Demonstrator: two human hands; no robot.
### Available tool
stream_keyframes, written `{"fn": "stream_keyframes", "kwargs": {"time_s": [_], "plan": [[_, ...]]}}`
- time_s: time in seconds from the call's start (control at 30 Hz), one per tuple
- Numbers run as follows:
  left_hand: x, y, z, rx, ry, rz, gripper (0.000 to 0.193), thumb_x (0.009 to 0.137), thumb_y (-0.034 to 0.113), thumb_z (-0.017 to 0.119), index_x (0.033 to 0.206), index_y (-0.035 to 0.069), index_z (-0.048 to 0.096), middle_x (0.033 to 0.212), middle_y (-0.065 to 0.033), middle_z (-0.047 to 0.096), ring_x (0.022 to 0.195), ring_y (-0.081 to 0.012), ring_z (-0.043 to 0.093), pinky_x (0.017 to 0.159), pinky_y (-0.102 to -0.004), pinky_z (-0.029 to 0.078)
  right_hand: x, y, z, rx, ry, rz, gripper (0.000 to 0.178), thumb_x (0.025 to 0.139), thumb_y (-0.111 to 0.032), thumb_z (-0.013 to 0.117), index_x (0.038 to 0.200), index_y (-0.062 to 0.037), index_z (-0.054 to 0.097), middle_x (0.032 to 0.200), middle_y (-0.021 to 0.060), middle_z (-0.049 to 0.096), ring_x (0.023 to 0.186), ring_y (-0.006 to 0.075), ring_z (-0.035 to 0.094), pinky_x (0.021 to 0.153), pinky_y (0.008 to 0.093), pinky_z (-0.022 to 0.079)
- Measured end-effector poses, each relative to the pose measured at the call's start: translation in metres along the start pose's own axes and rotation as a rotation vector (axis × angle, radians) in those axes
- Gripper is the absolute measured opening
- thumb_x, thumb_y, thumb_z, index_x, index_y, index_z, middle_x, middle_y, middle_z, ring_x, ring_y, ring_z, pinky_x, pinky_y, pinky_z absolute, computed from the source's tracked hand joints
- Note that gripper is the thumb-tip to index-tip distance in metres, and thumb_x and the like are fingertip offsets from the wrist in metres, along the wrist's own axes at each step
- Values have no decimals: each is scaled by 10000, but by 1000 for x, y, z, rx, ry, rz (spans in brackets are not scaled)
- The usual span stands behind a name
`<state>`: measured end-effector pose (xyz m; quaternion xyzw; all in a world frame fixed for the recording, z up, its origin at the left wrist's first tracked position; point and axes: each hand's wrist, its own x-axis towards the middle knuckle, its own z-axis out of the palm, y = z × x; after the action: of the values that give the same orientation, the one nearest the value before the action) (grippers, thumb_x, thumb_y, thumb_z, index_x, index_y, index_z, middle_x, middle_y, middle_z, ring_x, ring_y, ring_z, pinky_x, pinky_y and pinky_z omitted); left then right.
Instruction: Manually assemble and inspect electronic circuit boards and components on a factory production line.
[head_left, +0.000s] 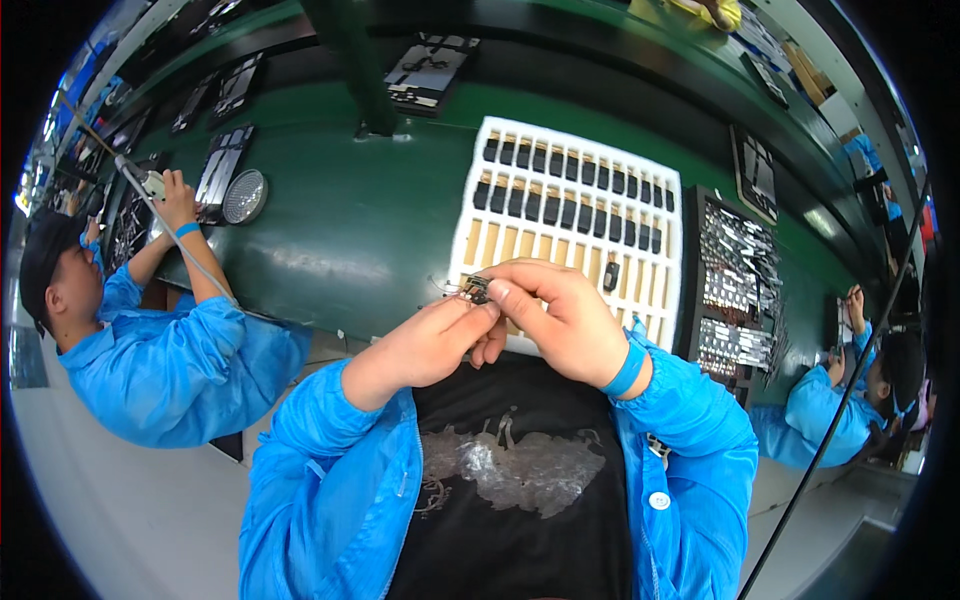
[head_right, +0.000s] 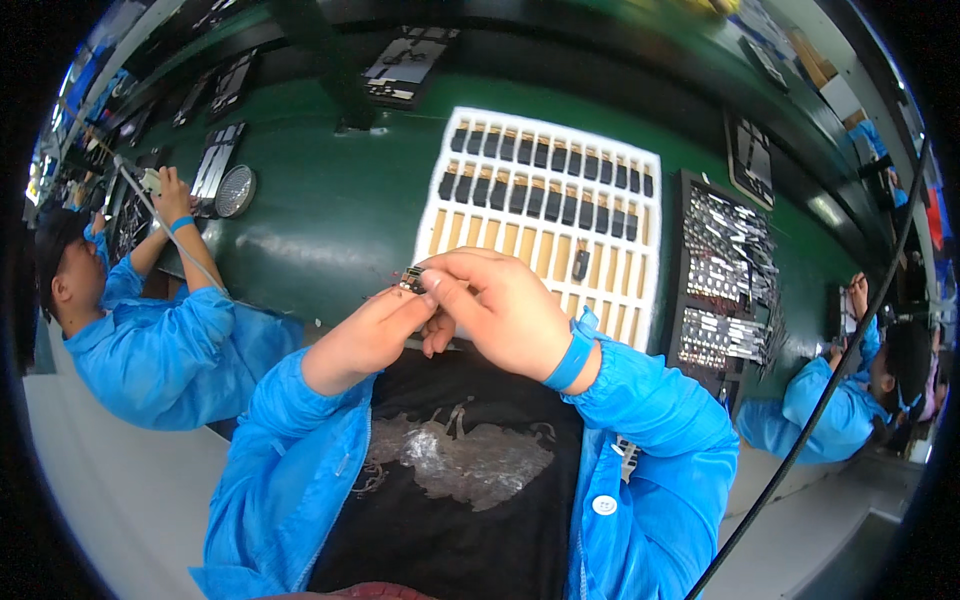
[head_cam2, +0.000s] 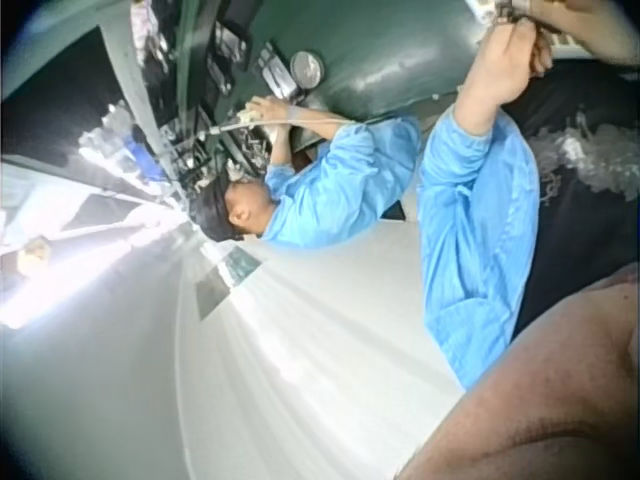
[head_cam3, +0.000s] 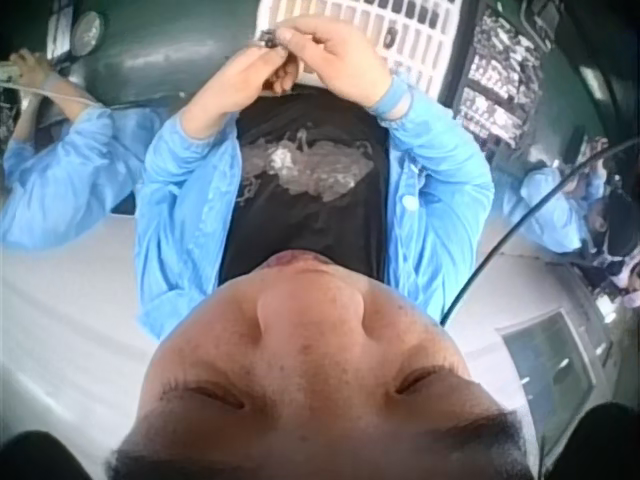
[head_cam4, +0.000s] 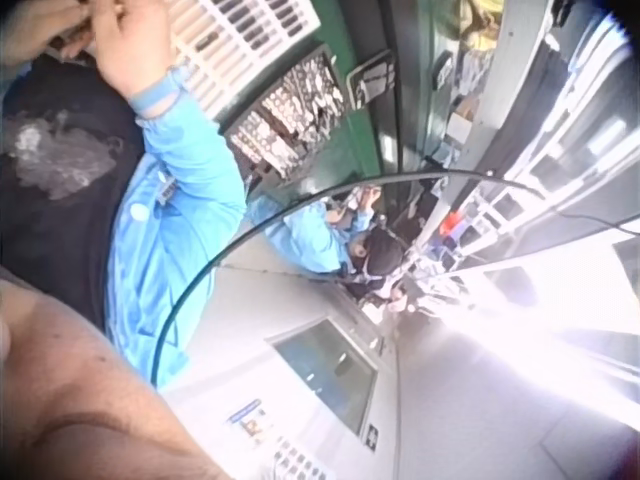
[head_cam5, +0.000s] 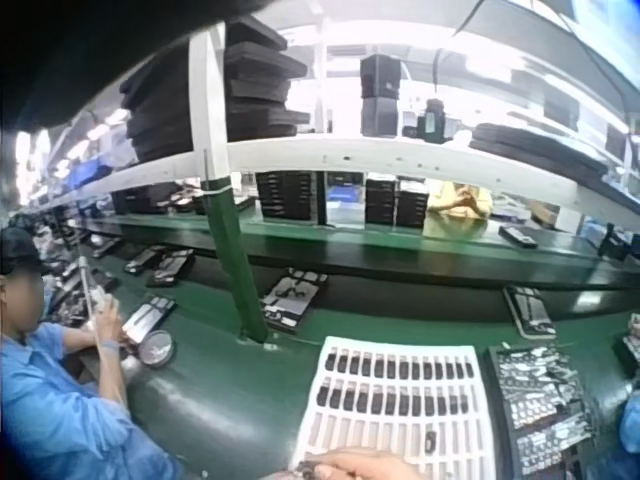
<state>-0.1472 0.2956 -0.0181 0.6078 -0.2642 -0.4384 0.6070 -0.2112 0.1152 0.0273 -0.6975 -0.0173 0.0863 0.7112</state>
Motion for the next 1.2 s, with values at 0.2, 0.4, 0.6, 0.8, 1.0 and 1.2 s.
{"fn": "stream_keyframes", "kwargs": {"time_s": [0.2, 0.4, 0.6, 0.8, 1.0, 1.2], "plan": [[9, 0, 14, 14, -50, -99, 361, 1040, 216, 379, 819, 11, 579, 738, -54, 598, 698, -148, 578, 663, -291, 478, -20, 6, -10, -281, 100, -128, 161, 969, -94, 609, 985, 60, 564, 915, 128, 569, 698, 203, 722, 579, 278, 560], [14, 1, 38, -36, 21, -41, 271, 1035, 189, 419, 1104, -8, 593, 835, -46, 622, 791, -129, 589, 741, -282, 490, -31, 29, -18, -367, 246, -333, 183, 924, -124, 672, 1005, 30, 613, 988, 129, 590, 872, 236, 642, 678, 323, 538], [23, -11, 34, -262, -194, -25, 403, 1048, 271, 456, 1343, 3, 518, 821, -26, 581, 780, -109, 537, 709, -253, 444, -47, 24, -24, -119, 249, -160, 154, 912, -17, 660, 1039, 60, 622, 1061, 125, 599, 859, 167, 602, 704, 287, 541], [33, 1, 48, -329, -269, -24, 414, 1070, 378, 394, 1184, 18, 564, 707, 30, 435, 627, -65, 368, 574, -231, 300, -48, 17, -42, -342, 243, -241, 151, 913, -43, 658, 1045, 31, 645, 1050, 111, 621, 887, 178, 603, 760, 298, 502], [45, 11, 42, -269, -239, 73, 443, 1080, 395, 346, 1083, 13, 571, 644, 51, 379, 565, -50, 295, 531, -231, 257, -49, 12, -59, -341, 440, -373, 213, 896, -155, 705, 1026, 5, 653, 934, 128, 624, 851, 269, 619, 729, 356, 500], [49, 30, 36, -321, -11, 129, 512, 1072, 428, 325, 1065, -30, 554, 573, 40, 368, 515, -60, 309, 503, -238, 266, -57, 42, -106, -1091, 646, 5, 217, 840, -214, 717, 883, -30, 610, 855, 139, 626, 801, 331, 634, 684, 426, 511]]}}
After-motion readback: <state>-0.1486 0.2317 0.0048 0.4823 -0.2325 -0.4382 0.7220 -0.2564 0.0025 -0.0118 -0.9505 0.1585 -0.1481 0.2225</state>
